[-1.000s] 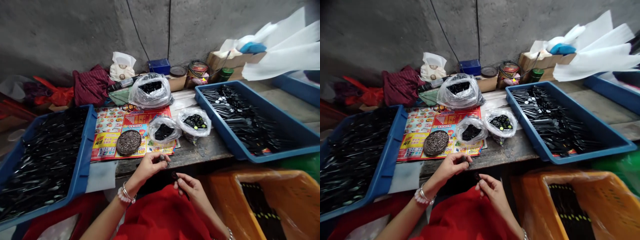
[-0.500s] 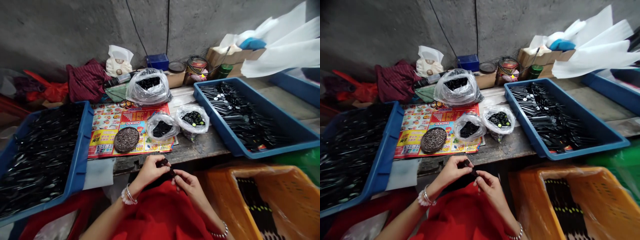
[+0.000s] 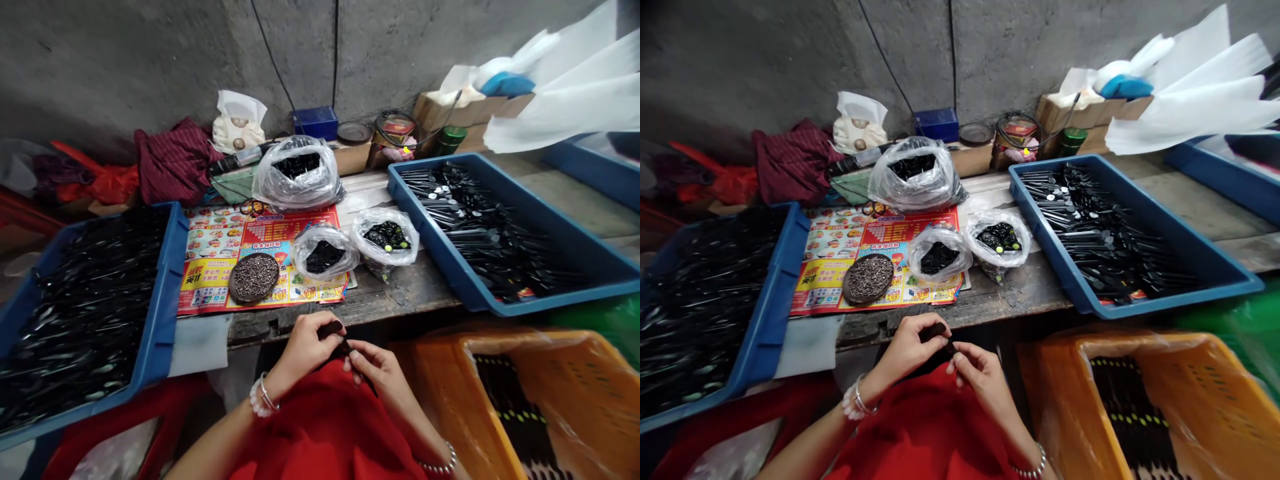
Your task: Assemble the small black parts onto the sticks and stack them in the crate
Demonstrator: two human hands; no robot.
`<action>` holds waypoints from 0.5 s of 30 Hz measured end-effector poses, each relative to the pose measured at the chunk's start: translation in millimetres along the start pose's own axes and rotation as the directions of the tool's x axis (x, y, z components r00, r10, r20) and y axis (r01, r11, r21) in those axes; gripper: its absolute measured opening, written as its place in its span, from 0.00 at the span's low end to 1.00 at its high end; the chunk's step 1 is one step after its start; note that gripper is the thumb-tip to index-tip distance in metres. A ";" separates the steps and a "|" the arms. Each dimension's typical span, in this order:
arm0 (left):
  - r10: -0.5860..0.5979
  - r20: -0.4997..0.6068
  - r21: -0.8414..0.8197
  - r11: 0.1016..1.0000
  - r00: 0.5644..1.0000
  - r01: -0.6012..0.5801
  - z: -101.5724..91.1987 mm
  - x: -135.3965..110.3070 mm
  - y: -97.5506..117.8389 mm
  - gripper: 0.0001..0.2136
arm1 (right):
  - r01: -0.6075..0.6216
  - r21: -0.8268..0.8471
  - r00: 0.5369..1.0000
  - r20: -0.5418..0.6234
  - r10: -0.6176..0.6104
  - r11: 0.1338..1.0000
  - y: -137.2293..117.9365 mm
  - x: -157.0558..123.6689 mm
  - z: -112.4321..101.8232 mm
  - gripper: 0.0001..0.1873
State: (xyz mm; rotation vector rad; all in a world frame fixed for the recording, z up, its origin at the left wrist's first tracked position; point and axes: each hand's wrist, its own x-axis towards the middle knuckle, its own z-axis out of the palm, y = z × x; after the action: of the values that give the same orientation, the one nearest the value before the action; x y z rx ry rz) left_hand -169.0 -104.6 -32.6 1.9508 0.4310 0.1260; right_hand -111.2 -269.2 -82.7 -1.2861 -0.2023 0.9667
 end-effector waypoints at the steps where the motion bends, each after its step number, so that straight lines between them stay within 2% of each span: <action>1: 0.002 -0.003 -0.001 1.000 1.000 -0.003 0.6 0.0 -0.3 0.07 | -0.001 0.000 1.000 -0.004 0.001 1.000 -0.4 -0.2 0.4 0.27; 10: 0.014 0.013 -0.026 1.000 1.000 -0.014 5.0 -4.1 -3.7 0.06 | -0.047 0.009 0.998 -0.039 0.048 0.999 -10.1 1.9 7.8 0.29; 13: -0.024 0.041 -0.117 0.993 0.999 0.029 8.8 -5.7 -4.4 0.04 | -0.091 0.019 0.993 -0.068 0.092 0.996 -10.9 2.6 6.3 0.27; 15: -0.074 0.062 -0.247 0.965 0.995 0.087 11.4 -6.9 -5.8 0.09 | -0.114 0.054 0.985 -0.121 0.119 0.992 -11.4 1.6 3.8 0.25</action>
State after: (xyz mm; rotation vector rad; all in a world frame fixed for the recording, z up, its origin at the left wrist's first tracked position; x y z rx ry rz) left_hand -173.6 -114.8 -41.8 1.6832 0.4376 0.0730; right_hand -106.9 -264.9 -72.1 -1.3213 -0.0080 0.9815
